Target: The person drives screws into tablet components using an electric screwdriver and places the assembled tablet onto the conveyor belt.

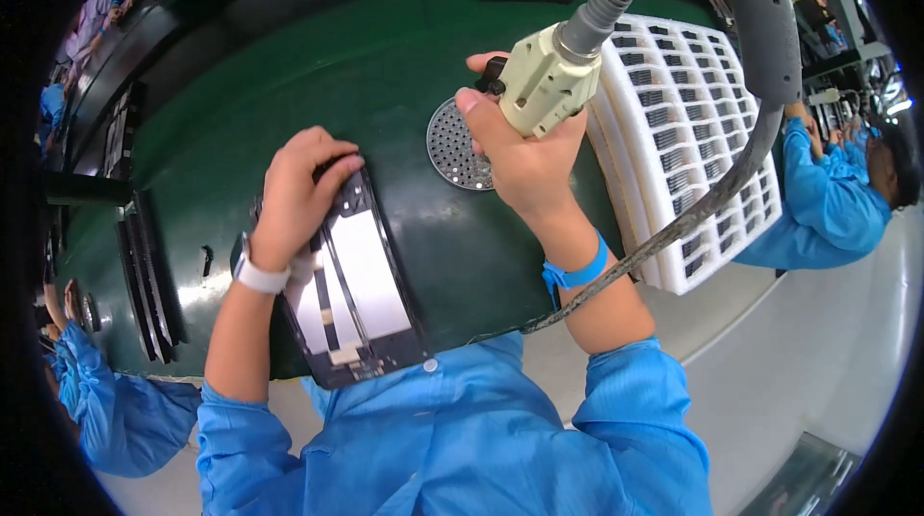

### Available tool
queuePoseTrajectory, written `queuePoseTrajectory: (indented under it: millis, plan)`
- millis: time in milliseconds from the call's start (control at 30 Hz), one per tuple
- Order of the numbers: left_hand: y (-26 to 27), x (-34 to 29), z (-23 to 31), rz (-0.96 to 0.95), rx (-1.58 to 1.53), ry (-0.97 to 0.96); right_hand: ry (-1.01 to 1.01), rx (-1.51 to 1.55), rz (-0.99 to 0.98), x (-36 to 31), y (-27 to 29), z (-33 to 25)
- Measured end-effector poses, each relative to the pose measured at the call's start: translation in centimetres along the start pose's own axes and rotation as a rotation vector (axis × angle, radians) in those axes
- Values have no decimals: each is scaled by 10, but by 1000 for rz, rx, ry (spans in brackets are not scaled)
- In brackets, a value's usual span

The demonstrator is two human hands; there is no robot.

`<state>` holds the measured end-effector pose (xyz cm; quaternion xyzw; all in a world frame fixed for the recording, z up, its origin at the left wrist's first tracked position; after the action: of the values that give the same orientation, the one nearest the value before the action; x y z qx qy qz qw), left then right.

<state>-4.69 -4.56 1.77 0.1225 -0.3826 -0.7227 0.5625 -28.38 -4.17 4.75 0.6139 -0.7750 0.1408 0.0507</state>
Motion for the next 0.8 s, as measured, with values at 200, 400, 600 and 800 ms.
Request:
queuePoseTrajectory:
  millis: [200, 400, 600, 800]
  plan:
    - [-1, -21, 13, 18, 55, 62, 22, 91, -10, 7, -13, 11]
    - [2, -23, 12, 33, 34, 3, 44, 84, -15, 10, -16, 22]
    - [2, -23, 10, 38, -4, 6, 37, 57, 24, 8, -15, 20]
    - [6, -20, -5, 21, -60, 177, 42, 35, -33, 9, -22, 20]
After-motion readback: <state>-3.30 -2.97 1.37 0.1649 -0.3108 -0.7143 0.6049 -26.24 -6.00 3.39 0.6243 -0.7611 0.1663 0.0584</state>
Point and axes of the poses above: each hand's wrist, its own x-axis towards the middle knuckle, its own y-axis out of the back of the hand, z = x × y, the point moved 8 cm from there along x, towards the middle knuckle, and after that the axes turned 5 degrees about -x, right-handed, at the moved point
